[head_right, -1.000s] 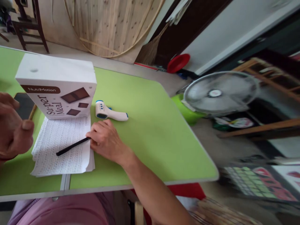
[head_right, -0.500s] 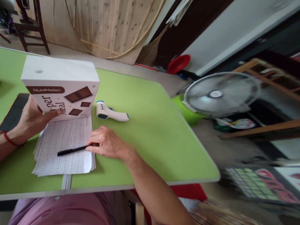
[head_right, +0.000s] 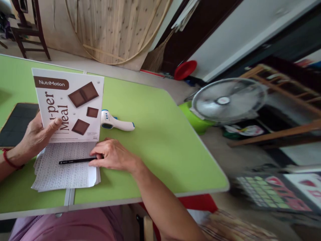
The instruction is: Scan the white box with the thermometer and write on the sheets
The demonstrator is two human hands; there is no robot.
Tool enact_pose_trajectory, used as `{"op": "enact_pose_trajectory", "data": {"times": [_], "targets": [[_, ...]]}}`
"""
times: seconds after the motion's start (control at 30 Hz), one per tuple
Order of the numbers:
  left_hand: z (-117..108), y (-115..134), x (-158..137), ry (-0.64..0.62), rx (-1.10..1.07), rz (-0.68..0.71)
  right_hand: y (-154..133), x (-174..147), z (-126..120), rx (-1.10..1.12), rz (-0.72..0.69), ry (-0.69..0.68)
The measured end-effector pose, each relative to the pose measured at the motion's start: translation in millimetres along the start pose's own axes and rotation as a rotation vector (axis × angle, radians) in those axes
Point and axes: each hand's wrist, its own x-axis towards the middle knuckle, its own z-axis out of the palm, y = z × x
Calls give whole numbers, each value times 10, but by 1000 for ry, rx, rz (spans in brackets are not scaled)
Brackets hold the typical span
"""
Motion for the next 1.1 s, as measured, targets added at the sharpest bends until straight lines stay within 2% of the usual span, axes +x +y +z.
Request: {"op": "enact_pose_trajectory", "data": {"times": [0.07,0.1,0.17,0.23,0.27,0.33,0.4,0.47,0.5,0.6,0.67,0.7,0.73,0.8,0.9,0.97,1.03,1.1], "targets": [[5,-36,-9,-5,-32,-17,49,-17,-38,49,20,45],[7,-52,-17,-9,-51,-28,100,-27,-58,45,48,113],[8,-73,-32,-18,-73,-47,248,-40,-90,-59,146,347],[7,-77,-42,-21,-67,-57,431,-42,-97,-287,278,643],[6,-73,-43,-27,-58,-61,523,-41,-89,-390,321,703],[3,-60,-41,-39,-44,-71,680,-40,-62,-521,374,668],[4,-49,-34,-45,-48,-77,780,-43,-35,-551,400,553],[12,-48,-31,-33,-62,-62,805,-45,-25,-497,443,505],[17,-51,-31,-26,-73,-52,785,-42,-27,-446,473,531],[37,-68,-40,-13,-90,-54,579,-18,-50,-227,523,775],[50,-72,-46,-10,-81,-84,334,-1,-49,-20,446,944],[55,-69,-48,-6,-77,-93,195,1,-38,119,373,975],[60,-62,-48,-1,-80,-94,56,-2,-17,267,303,965],[68,-36,-44,2,-107,-84,-191,-22,48,551,194,805],[74,2,-35,-1,-126,-66,-403,-54,166,800,189,453],[75,6,-32,7,-118,-72,-441,-54,228,872,218,299],[72,-14,-35,20,-113,-91,-431,-35,269,886,241,242],[65,-48,-40,21,-100,-110,-405,-12,299,861,272,254]]}}
